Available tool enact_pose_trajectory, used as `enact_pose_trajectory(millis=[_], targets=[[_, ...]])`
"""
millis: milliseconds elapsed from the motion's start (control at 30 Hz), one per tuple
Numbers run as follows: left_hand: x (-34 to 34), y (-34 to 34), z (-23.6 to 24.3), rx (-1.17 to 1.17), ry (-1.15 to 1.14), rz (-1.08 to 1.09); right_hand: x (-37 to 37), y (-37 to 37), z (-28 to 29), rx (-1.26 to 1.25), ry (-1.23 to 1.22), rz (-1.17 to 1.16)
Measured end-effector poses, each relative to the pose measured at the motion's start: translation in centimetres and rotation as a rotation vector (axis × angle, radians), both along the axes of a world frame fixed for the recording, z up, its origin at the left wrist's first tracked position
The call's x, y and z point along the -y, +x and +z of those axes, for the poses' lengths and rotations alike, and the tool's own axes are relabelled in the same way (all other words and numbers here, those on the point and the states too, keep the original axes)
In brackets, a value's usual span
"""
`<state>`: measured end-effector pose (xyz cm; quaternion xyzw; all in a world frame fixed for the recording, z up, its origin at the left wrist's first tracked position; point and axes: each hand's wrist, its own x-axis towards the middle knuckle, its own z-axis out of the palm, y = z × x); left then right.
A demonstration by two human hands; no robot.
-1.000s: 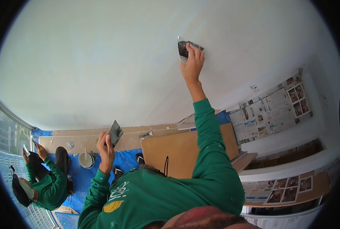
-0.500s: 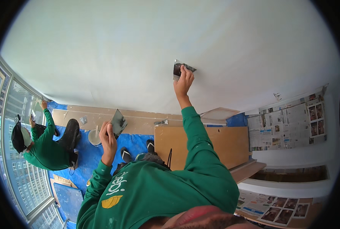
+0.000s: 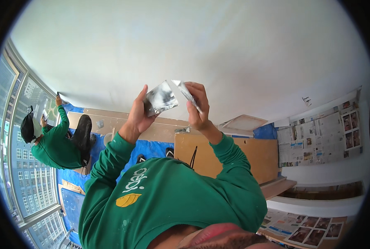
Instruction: The person applies plaster to a white wall using two putty knives, frequently dipping one knife into a bucket of white compound to reload and then smoothing the material over the wall surface.
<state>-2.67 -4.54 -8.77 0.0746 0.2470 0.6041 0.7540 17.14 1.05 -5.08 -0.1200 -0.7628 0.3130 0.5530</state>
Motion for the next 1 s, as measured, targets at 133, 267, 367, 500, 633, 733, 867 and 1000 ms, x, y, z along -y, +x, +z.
enact_pose_trajectory(millis=[133,267,367,500,633,733,867,1000], targets=[[0.5,1.6,3.6,-0.015,0.067,-0.06,2.1,1.6,2.9,0.229,0.487,0.038],[1.9,2.8,6.3,-0.17,0.139,0.04,-2.8,4.3,2.3,0.413,0.618,-0.222],[2.2,2.9,6.9,-0.226,0.206,0.138,-3.8,6.4,3.2,0.586,0.59,-0.374],[0.9,1.5,4.9,-0.799,0.559,0.575,-1.2,6.3,4.8,0.051,-0.218,-0.207],[-0.4,0.9,6.5,-1.466,1.207,1.061,2.1,4.9,7.7,-0.473,-1.275,0.399],[-1.7,0.3,6.5,-1.636,1.577,1.188,3.9,3.8,9.4,-0.424,-1.477,0.559],[-1.8,-1.2,6.7,-1.941,1.506,0.997,4.6,3.4,12.1,-0.377,-1.471,0.459],[-1.7,-2.7,3.9,-2.117,1.345,0.534,-0.7,4.4,13.4,-0.357,-1.291,0.356]])
